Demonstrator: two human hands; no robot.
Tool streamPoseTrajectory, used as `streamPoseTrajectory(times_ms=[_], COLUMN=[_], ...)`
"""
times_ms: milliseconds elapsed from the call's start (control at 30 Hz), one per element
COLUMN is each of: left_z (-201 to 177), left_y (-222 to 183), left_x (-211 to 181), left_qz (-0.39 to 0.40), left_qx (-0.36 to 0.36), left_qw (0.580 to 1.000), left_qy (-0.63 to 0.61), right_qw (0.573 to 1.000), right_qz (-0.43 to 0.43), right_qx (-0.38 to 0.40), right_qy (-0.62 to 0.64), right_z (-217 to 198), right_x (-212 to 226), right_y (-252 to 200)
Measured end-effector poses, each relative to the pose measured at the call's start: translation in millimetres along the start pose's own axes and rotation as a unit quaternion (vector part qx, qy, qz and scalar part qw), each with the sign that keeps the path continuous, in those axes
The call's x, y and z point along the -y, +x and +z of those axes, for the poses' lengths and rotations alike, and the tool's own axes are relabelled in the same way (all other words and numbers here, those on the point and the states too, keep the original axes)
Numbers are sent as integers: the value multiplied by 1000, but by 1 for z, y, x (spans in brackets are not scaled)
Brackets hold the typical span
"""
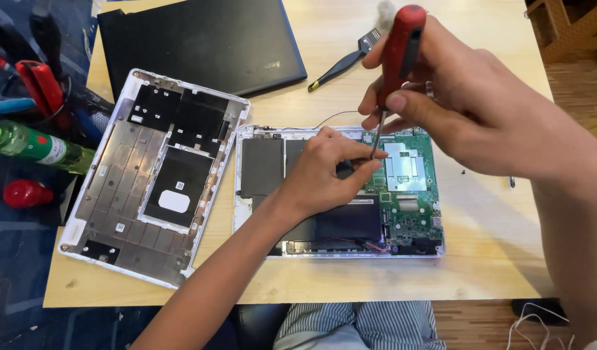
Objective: Disassembling a laptop by removing and cleaning the motherboard before re-securing it with screws.
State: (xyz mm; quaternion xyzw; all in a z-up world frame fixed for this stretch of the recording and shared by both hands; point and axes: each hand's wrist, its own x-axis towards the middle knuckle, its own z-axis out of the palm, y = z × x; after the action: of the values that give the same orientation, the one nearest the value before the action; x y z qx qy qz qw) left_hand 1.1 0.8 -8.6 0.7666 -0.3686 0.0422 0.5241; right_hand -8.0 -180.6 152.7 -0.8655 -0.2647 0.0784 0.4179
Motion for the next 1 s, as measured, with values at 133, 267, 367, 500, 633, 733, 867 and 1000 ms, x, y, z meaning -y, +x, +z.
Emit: streamPoseTrajectory(times_ms=[133, 267, 367, 500, 633, 733, 867, 1000], left_z=[2, 0, -1, -1, -2, -2, -5, -2], left_y=[-1, 0, 1, -1, 1, 2, 1, 3], left_x=[0, -5, -4, -2, -3, -4, -7, -4], left_qz=[-5, -28, -41, -25, -41, -5, -16, -24], left_qx=[9, 15, 27, 25, 45, 26, 39, 55], left_qw=[1000, 999, 999, 999, 998, 1000, 999, 998], left_qy=[15, 10, 12, 21, 15, 5, -7, 3], right_qw=[995, 985, 985, 988, 996, 999, 991, 978], right_qz=[45, 101, 107, 114, 89, 40, 117, 191], right_qx=[-72, -125, -117, -63, -13, 15, -18, -60], right_qy=[-62, -60, -66, -77, -24, -29, -69, 51], right_z=[11, 16, 12, -1, -9, -8, -6, -7], right_x=[11, 13, 11, 12, 2, 4, 3, -5], right_y=[-4, -4, -4, -6, -10, -12, -7, 0])
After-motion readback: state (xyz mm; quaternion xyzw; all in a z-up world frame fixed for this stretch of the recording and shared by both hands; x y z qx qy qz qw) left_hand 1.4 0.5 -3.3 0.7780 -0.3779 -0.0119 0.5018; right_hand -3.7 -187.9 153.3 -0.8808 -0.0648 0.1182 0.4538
